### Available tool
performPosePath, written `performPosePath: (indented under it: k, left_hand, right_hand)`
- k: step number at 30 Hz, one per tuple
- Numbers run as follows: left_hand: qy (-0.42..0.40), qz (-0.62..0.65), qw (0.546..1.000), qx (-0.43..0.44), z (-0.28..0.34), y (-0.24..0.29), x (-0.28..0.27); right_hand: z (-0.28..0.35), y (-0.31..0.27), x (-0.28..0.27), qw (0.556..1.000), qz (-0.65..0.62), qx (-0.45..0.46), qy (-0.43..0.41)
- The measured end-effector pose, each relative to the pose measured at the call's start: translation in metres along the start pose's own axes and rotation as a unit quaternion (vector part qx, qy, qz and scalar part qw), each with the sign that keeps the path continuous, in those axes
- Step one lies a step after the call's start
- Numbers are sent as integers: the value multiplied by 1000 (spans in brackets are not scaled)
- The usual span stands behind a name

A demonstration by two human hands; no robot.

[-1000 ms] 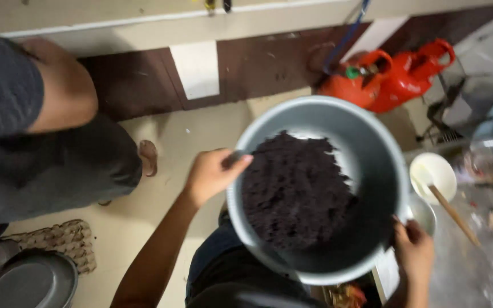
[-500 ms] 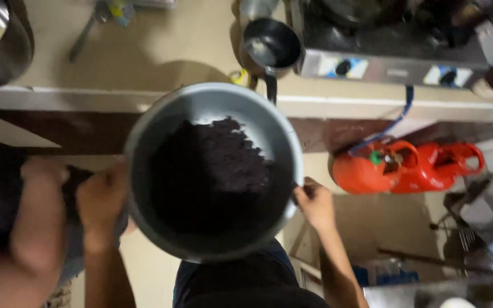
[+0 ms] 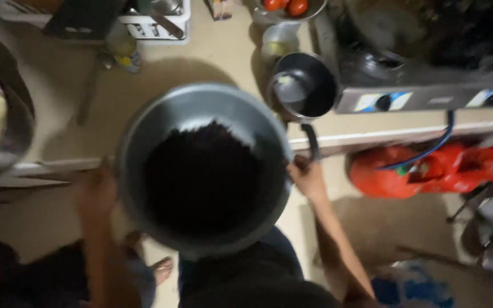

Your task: Mixing and kneading dark dough by hand in a large grey bowl.

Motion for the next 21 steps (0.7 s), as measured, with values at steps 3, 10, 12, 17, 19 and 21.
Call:
performPosePath:
  k: [3,10,12,17,19,21]
  left_hand:
    - [46,-122,959,253,-85,-77,61]
    - [-51,50,955,287,-196,52,15]
    - [-169,33,960,220,-208,64,4]
    - [-245,31,949,194,-215,55,14]
    - [-199,67,939,271,-210,58,9]
    - [-211,89,930,287,-217,73,6]
  right_hand:
    - [-15,-35,30,994,82,-13,71]
    - [-68,-66,82,946,256,-7,199]
    - [-68,-89,92,936,257,-18,238]
    - [-54,-80,104,905,289,44,311]
    - [-59,-58,94,899,302,90,303]
    - [-51,-80,91,909,259,111,309]
Point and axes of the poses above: each hand's wrist, its own z-axis away from the middle knuckle, its own x-axis out of the palm, y = z × x, the point moved 2 cm from there along -z, towards the middle knuckle, and after that the axes turned 7 degrees about x, right-handed, at the moved point
